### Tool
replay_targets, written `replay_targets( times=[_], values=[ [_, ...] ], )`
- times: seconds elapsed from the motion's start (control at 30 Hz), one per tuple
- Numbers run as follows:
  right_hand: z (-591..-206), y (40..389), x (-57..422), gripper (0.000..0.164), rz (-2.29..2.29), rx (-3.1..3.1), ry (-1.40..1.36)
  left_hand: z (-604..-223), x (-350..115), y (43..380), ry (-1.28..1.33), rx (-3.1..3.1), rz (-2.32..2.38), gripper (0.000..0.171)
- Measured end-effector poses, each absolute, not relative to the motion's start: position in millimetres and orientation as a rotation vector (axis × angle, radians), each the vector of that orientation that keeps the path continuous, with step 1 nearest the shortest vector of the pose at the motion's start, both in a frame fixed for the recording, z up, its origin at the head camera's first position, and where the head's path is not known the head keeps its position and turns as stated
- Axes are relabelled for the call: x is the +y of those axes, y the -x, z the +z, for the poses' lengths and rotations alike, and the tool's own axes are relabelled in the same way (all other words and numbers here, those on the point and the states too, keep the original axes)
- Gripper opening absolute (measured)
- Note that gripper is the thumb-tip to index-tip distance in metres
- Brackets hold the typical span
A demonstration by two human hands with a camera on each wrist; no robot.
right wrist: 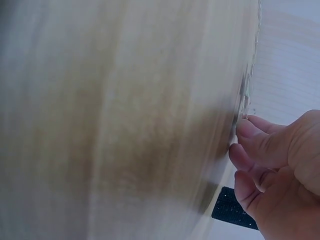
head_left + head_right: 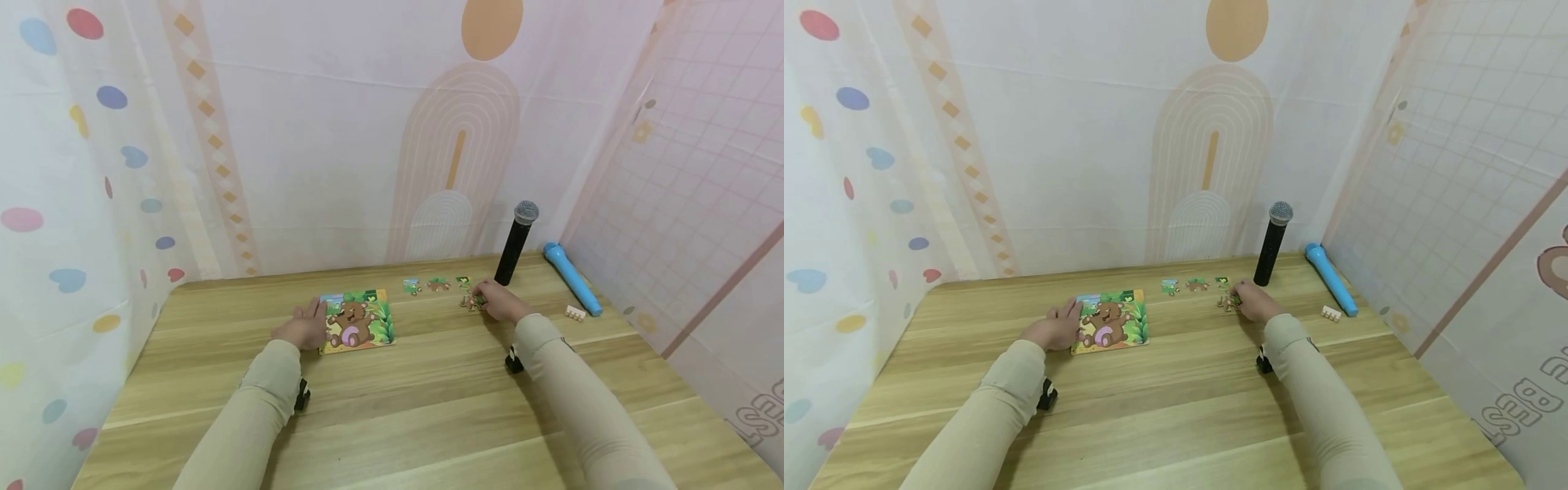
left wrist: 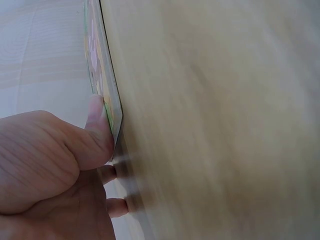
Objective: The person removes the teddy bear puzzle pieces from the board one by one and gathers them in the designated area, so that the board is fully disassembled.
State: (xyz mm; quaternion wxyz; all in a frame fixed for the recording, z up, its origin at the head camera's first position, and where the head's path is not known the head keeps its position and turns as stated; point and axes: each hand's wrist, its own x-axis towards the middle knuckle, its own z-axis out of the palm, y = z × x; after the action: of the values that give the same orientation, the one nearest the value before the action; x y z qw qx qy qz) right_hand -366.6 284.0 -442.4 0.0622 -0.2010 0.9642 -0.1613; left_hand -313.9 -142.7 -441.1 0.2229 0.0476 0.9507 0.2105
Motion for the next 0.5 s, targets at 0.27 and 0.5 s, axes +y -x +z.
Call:
replay_targets(
  times=[0.27, 0.5],
  values=[
    [-444.2, 367.7, 284.0, 0.031, -0.488, 2.923, 0.598, -437.8, -141.5, 311.9, -0.137, 2.63, 0.578, 0.077],
    [-446.1, 370.5, 285.0, 0.029, -0.461, 2.936, 0.606, -438.7, -142.0, 312.3, -0.134, 2.627, 0.575, 0.078]
  ],
)
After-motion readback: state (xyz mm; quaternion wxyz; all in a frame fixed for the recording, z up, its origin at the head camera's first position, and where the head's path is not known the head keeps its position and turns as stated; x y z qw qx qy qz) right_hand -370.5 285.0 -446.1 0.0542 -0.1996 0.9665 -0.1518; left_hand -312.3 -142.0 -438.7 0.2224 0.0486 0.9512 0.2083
